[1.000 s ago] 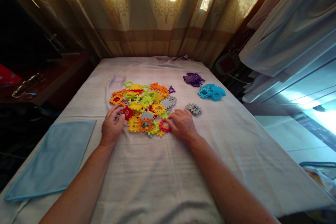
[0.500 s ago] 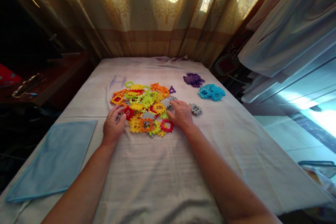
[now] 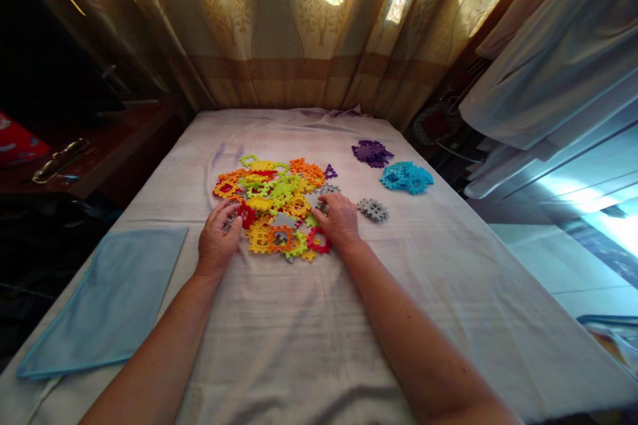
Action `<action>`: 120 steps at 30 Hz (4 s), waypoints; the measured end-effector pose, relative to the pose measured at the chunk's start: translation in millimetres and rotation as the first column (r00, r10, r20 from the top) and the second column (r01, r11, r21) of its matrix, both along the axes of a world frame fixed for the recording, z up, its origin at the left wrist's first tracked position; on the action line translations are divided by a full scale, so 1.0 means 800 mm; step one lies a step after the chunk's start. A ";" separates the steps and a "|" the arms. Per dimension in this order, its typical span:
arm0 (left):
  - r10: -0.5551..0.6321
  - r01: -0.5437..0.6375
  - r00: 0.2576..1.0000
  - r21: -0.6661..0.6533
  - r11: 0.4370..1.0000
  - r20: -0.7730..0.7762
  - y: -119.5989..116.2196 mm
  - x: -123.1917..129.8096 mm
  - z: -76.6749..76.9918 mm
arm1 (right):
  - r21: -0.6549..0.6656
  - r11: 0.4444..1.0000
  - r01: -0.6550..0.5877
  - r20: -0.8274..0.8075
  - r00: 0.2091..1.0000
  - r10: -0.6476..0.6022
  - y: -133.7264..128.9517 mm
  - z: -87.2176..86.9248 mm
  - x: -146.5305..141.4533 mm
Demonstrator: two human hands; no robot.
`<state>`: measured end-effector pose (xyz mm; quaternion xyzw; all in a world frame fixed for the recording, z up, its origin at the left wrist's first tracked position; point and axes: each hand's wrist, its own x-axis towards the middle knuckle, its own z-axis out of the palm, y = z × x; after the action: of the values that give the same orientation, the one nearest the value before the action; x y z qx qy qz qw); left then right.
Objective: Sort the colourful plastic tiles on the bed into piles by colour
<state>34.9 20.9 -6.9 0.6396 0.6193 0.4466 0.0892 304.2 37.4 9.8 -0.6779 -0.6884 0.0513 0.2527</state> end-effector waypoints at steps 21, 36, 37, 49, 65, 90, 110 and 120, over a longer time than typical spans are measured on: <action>-0.007 0.007 1.000 -0.017 1.000 -0.017 0.000 -0.001 0.000 | -0.088 0.994 -0.062 0.040 0.997 0.066 -0.002 0.011 0.016; 0.005 -0.005 1.000 -0.022 1.000 -0.004 -0.002 -0.001 0.000 | -0.039 0.974 0.224 0.111 0.970 -0.218 0.005 0.030 0.110; 0.007 -0.007 1.000 -0.023 1.000 -0.004 -0.002 -0.001 0.001 | -0.062 0.960 0.274 0.114 0.957 -0.266 0.004 0.030 0.122; 0.005 -0.005 1.000 -0.020 1.000 -0.012 -0.002 -0.001 0.001 | -0.222 0.869 0.443 0.111 0.897 -0.429 0.002 0.017 0.169; -0.002 0.002 1.000 -0.012 1.000 -0.007 0.000 -0.002 0.000 | -0.088 0.995 0.035 0.182 0.983 -0.019 0.030 0.025 0.071; -0.004 0.004 1.000 -0.025 1.000 -0.002 -0.001 -0.002 0.000 | -0.204 0.934 0.292 0.194 0.948 -0.254 0.033 0.026 0.119; -0.001 0.001 1.000 -0.019 1.000 -0.005 0.001 -0.003 -0.003 | -0.155 0.987 0.040 0.276 0.961 0.004 0.029 0.014 0.043; -0.002 0.002 1.000 -0.019 1.000 -0.001 0.000 -0.002 -0.002 | -0.091 0.996 0.009 0.223 0.975 0.011 0.034 0.012 0.043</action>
<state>33.3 20.9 -8.1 0.6395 0.6228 0.4404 0.0955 338.5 64.9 19.6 -0.6899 -0.7097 0.0064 0.1422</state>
